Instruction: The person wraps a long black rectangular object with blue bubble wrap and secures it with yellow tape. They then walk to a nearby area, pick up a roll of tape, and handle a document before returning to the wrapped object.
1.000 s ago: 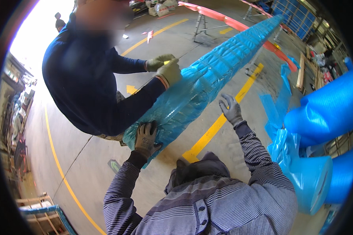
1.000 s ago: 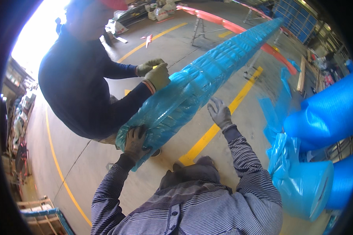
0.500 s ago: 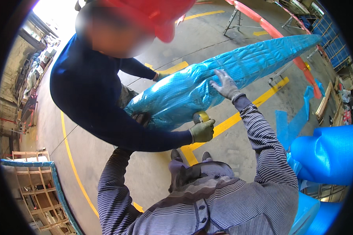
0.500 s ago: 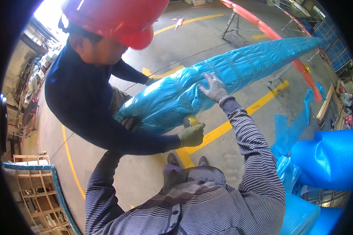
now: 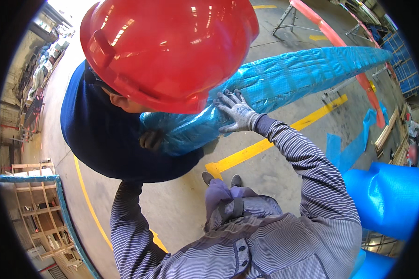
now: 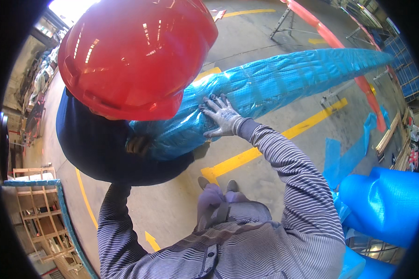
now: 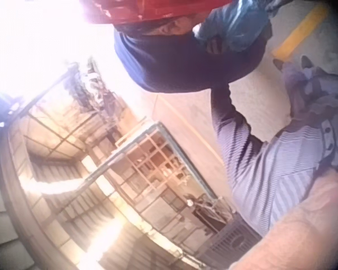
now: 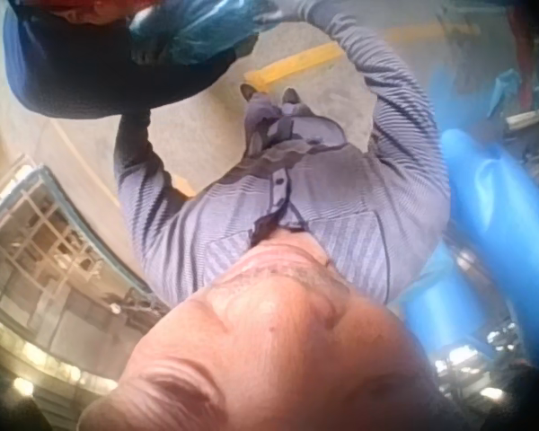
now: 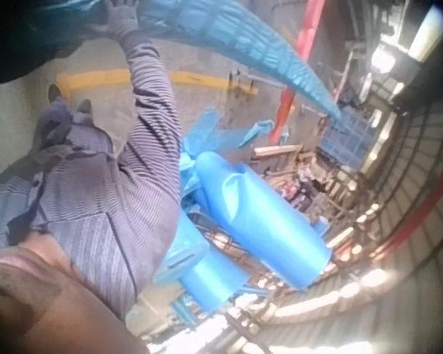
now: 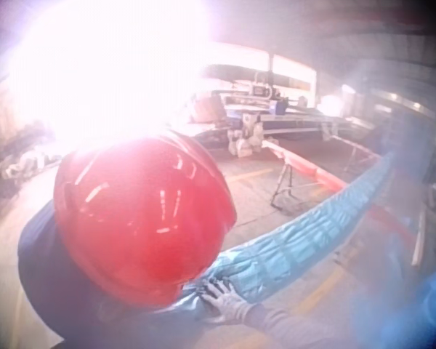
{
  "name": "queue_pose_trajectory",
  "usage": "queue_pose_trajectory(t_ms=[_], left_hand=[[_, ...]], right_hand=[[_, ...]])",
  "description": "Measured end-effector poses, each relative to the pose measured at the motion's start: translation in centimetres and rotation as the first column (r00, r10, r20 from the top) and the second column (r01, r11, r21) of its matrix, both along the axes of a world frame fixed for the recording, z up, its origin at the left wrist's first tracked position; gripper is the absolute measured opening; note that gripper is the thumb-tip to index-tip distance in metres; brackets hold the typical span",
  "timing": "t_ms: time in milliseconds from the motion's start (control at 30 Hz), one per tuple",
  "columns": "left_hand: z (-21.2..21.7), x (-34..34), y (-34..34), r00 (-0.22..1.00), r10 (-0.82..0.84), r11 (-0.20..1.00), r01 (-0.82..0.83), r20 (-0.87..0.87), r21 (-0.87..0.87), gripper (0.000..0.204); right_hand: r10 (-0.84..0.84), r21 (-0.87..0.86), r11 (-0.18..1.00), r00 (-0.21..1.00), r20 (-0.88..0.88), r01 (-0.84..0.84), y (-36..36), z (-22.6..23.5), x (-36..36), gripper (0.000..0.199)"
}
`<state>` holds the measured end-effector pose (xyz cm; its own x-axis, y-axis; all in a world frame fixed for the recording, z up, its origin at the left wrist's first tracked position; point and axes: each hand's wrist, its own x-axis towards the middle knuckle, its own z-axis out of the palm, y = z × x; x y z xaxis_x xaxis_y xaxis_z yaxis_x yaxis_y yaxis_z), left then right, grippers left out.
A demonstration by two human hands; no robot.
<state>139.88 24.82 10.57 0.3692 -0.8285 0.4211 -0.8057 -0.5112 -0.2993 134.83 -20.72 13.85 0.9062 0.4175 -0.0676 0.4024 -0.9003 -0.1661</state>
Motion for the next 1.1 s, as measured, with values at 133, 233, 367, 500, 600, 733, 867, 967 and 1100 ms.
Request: queue_pose_trajectory(t_ms=[133, 233, 367, 500, 600, 733, 867, 967, 1100], left_hand=[[0.0, -0.2, 0.3, 0.999, 0.027, 0.998, -0.026, -0.020, 0.057, 0.051], [0.8, -0.7, 0.7, 0.987, 0.073, 0.992, -0.056, -0.142, 0.117, 0.049], [2.6, -1.2, 0.3, 0.940, 0.073, 0.993, -0.039, -0.334, 0.109, 0.070], [4.0, -1.3, -0.3, 0.923, 0.064, 0.992, -0.019, -0.379, 0.122, 0.076], [3.7, -1.2, -0.1, 0.910, 0.083, 0.992, -0.039, -0.405, 0.118, 0.076], [2.0, -1.1, 0.4, 0.972, 0.145, 0.967, -0.100, -0.184, 0.236, 0.087], [1.2, -1.7, 0.5, 0.761, 0.281, 0.960, -0.222, -0.584, 0.173, 0.091], [2.2, -2.2, 0.3, 0.891, 0.195, 0.979, -0.151, -0.410, 0.138, 0.095], [3.7, -3.4, -0.5, 0.870, 0.274, 0.959, -0.213, -0.409, 0.188, 0.092]], right_hand=[[0.018, -0.118, 0.993, 0.997, -0.080, -0.027, -0.3, -0.7, 0.0, 0.124], [-0.005, -0.169, 0.986, 0.998, -0.065, -0.006, 0.2, -0.8, 0.1, 0.122], [-0.036, -0.158, 0.987, 0.999, 0.007, 0.037, 1.1, -0.8, -0.2, 0.114], [-0.051, -0.185, 0.981, 0.999, 0.008, 0.052, 1.2, -0.6, -0.4, 0.113], [-0.056, -0.178, 0.983, 0.998, -0.009, 0.054, 1.1, -0.6, -0.4, 0.113], [-0.067, -0.210, 0.975, 0.998, 0.006, 0.067, 1.3, -0.6, -0.5, 0.112], [-0.066, -0.193, 0.979, 0.998, 0.024, 0.069, 1.6, -0.5, -0.7, 0.112], [-0.069, -0.215, 0.974, 0.997, 0.026, 0.073, 1.6, -0.5, -0.7, 0.112], [-0.077, -0.236, 0.969, 0.997, 0.008, 0.077, 1.7, -0.4, -0.7, 0.113]])
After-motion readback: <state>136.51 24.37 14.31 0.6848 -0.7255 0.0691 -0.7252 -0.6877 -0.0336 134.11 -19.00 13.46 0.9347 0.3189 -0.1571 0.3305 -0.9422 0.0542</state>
